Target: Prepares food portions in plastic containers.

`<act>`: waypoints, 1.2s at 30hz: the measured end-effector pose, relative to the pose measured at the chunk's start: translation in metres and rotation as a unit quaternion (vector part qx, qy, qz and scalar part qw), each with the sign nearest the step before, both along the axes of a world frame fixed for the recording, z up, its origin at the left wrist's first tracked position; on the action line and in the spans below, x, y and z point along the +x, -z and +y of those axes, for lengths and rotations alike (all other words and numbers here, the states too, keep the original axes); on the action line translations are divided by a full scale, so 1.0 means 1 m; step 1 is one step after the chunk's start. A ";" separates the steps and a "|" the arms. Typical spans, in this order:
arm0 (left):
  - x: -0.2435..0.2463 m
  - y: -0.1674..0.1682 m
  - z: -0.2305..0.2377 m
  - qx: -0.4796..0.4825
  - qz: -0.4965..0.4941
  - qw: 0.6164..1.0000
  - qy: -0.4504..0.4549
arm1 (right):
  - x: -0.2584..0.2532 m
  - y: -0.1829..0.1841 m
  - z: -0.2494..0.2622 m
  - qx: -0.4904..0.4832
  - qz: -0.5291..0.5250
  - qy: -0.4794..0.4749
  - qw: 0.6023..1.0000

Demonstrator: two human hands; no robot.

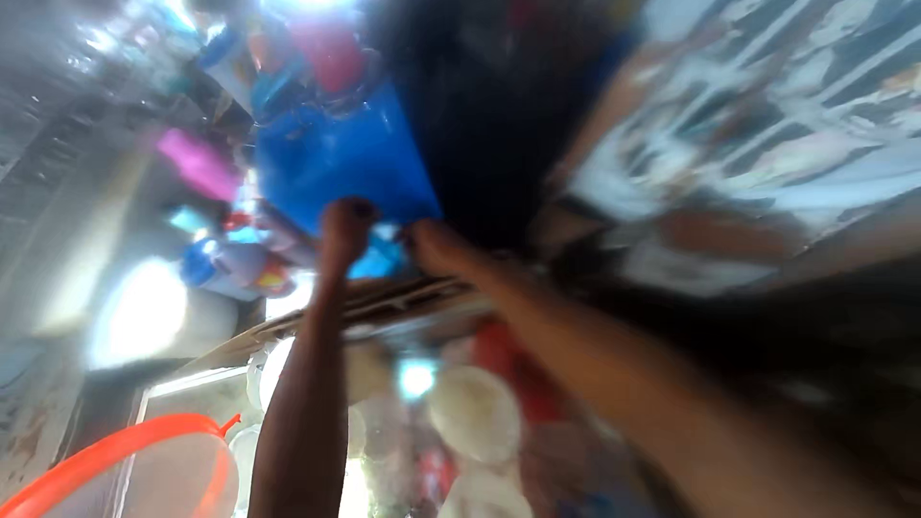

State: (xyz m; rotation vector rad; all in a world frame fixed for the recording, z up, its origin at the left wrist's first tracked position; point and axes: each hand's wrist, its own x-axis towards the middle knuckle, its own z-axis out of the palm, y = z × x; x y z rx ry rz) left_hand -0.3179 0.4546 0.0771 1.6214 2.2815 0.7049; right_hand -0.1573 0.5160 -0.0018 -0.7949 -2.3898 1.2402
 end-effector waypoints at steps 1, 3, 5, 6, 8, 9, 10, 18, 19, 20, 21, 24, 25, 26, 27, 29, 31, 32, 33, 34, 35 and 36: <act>-0.001 -0.004 -0.004 0.047 -0.050 0.998 -0.015 | -0.014 0.009 0.009 -0.002 -0.002 -0.033 0.999; -0.003 -0.010 -0.013 0.136 -0.191 0.972 -0.037 | -0.034 0.017 0.019 -0.019 -0.051 -0.087 0.995; -0.001 -0.017 -0.023 0.221 -0.322 0.919 -0.055 | -0.044 0.016 0.020 -0.028 -0.109 -0.117 0.987; 0.002 -0.022 -0.027 0.271 -0.372 0.886 -0.063 | -0.048 0.017 0.019 -0.035 -0.129 -0.122 0.984; 0.008 -0.035 -0.046 0.357 -0.437 0.825 -0.034 | -0.057 0.028 0.019 -0.026 -0.145 -0.122 0.982; 0.012 -0.043 -0.062 0.380 -0.442 0.813 -0.005 | -0.060 0.032 0.018 -0.015 -0.148 -0.126 0.981; 0.018 -0.053 -0.077 0.406 -0.433 0.804 0.024 | -0.061 0.035 0.018 -0.001 -0.148 -0.125 0.981; 0.098 -0.041 -0.227 0.431 -0.240 0.858 0.140 | 0.075 -0.024 -0.040 -0.045 0.070 0.082 0.993; 0.112 -0.030 -0.255 0.376 -0.225 0.883 0.165 | 0.099 -0.020 -0.065 -0.125 0.148 0.123 0.973; 0.125 -0.017 -0.279 0.304 -0.232 0.900 0.209 | 0.121 -0.016 -0.092 -0.232 0.211 0.121 0.942; 0.139 -0.002 -0.298 0.225 -0.240 0.909 0.257 | 0.139 -0.010 -0.119 -0.336 0.254 0.069 0.904; 0.200 0.056 -0.336 0.020 -0.205 0.911 0.357 | 0.157 0.001 -0.195 -0.441 0.279 -0.033 0.853; 0.216 0.069 -0.348 -0.022 -0.191 0.909 0.370 | 0.153 0.002 -0.215 -0.444 0.269 -0.024 0.854; 0.223 0.073 -0.362 -0.043 -0.195 0.908 0.369 | 0.151 0.001 -0.232 -0.428 0.251 -0.007 0.868; 0.221 0.069 -0.378 -0.037 -0.215 0.913 0.344 | 0.152 0.001 -0.247 -0.398 0.232 -0.012 0.887; 0.196 0.052 -0.417 0.073 -0.240 0.943 0.218 | 0.164 -0.001 -0.273 -0.342 0.209 -0.069 0.914; 0.166 0.028 -0.442 0.229 -0.192 0.951 0.085 | 0.176 0.000 -0.297 -0.331 0.203 -0.152 0.909; 0.153 0.018 -0.450 0.269 -0.151 0.950 0.051 | 0.180 -0.001 -0.310 -0.326 0.193 -0.193 0.905; 0.141 0.011 -0.455 0.266 -0.114 0.956 0.045 | 0.182 -0.002 -0.322 -0.316 0.177 -0.229 0.904; 0.129 0.008 -0.458 0.227 -0.089 0.968 0.061 | 0.182 -0.005 -0.333 -0.305 0.163 -0.261 0.901; 0.120 0.009 -0.461 0.167 -0.088 0.978 0.089 | 0.182 -0.007 -0.344 -0.297 0.153 -0.286 0.898; 0.112 0.013 -0.463 0.111 -0.114 0.979 0.129 | 0.183 -0.008 -0.355 -0.297 0.144 -0.304 0.894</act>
